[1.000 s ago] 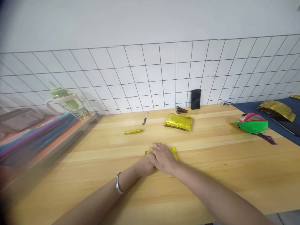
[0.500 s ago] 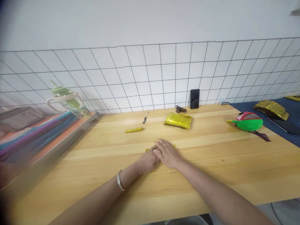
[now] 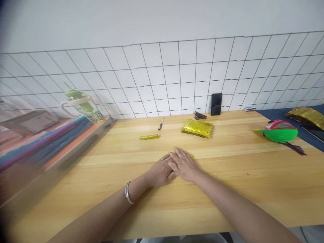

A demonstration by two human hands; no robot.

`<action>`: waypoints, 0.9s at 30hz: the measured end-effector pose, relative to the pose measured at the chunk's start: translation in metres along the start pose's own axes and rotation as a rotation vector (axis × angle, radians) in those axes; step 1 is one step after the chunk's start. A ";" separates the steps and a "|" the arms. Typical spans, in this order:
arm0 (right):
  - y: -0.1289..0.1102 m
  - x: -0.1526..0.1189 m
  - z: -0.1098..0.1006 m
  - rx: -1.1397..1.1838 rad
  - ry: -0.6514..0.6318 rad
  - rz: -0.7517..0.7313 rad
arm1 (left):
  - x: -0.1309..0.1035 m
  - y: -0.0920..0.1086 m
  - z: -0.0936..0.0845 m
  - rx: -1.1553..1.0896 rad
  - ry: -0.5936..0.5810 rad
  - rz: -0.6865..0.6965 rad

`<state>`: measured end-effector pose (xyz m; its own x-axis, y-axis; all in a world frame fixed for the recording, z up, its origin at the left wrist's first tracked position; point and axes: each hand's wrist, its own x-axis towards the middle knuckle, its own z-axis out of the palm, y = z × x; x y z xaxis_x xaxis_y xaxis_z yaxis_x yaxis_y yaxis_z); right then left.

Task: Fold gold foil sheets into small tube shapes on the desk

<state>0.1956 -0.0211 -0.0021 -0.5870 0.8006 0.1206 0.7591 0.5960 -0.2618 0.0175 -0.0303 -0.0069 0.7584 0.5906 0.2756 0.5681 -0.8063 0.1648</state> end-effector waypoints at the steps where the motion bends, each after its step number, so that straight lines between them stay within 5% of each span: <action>1: -0.001 0.000 0.001 -0.010 -0.003 -0.006 | -0.002 0.000 -0.002 -0.001 0.002 -0.010; 16: 0.032 -0.027 0.002 -0.126 -0.017 -0.035 | -0.036 -0.016 -0.017 0.074 -0.071 -0.119; 27: 0.034 -0.037 -0.009 -0.157 0.010 0.024 | -0.035 -0.017 -0.033 -0.015 -0.103 -0.180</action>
<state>0.2456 -0.0300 -0.0068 -0.5660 0.8147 0.1263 0.8079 0.5786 -0.1119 -0.0294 -0.0380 0.0124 0.6745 0.7244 0.1424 0.6928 -0.6877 0.2170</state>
